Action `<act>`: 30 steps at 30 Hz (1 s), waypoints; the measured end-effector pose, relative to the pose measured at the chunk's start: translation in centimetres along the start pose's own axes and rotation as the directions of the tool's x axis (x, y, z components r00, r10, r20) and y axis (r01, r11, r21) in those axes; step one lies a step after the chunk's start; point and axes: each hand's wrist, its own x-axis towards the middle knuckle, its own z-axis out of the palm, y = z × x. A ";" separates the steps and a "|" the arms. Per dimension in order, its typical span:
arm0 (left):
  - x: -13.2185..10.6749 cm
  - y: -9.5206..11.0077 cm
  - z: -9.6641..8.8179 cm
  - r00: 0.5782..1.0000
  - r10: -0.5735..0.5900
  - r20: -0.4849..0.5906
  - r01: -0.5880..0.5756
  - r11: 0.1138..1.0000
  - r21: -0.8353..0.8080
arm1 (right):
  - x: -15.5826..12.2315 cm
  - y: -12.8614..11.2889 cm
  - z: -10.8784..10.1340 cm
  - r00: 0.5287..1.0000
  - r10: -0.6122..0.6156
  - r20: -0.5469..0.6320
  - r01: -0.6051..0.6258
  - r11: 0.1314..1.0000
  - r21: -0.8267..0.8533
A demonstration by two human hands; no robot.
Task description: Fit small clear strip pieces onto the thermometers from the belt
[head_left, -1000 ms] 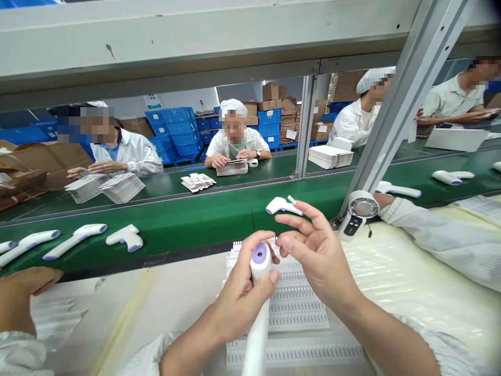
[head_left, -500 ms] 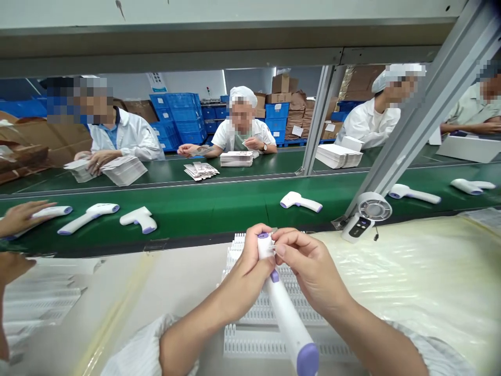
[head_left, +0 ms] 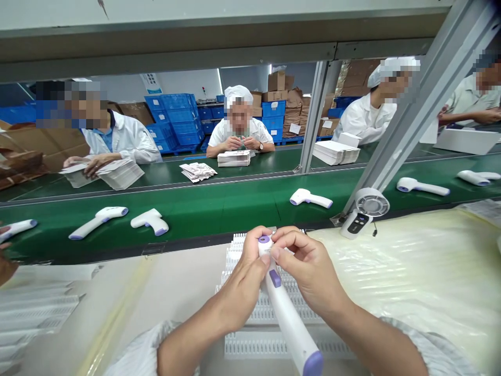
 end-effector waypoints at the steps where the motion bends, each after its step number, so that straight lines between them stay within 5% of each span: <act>1: 0.0 0.1 0.0 1.000 -0.002 0.000 0.002 1.000 -0.003 | 0.0 0.0 0.0 1.000 -0.005 0.000 0.005 1.000 -0.003; 12: -0.2 0.5 0.5 0.996 0.054 -0.072 -0.049 0.996 0.070 | -0.2 0.2 0.3 0.998 -0.060 -0.025 0.061 0.998 0.021; 16: -0.1 0.3 0.1 0.991 0.075 -0.115 -0.068 0.996 0.063 | 0.3 0.3 0.3 0.994 0.109 0.027 -0.112 0.973 0.204; 22: 0.8 0.6 -0.2 0.984 0.090 -0.155 -0.111 0.985 -0.132 | 1.6 0.5 -0.4 0.921 0.387 0.048 -0.366 0.815 0.449; 24: 1.6 0.6 -0.8 0.958 0.101 -0.269 -0.156 0.969 -0.192 | 1.7 0.2 -0.7 0.902 0.417 0.112 -0.428 0.832 0.352; 26: 2.6 0.3 -2.0 0.882 0.131 -0.453 -0.234 0.956 -0.178 | 1.6 -0.3 -1.0 0.873 0.427 0.235 -0.467 0.870 0.155; 28: 3.7 -0.3 -3.5 0.789 0.168 -0.591 -0.274 0.957 -0.094 | 1.6 -0.6 -1.3 0.858 0.413 0.306 -0.419 0.907 -0.049; 30: 4.7 -1.1 -5.0 0.772 0.165 -0.614 -0.227 0.974 -0.025 | 2.3 -0.1 -1.8 0.885 0.369 0.286 -0.327 0.927 -0.183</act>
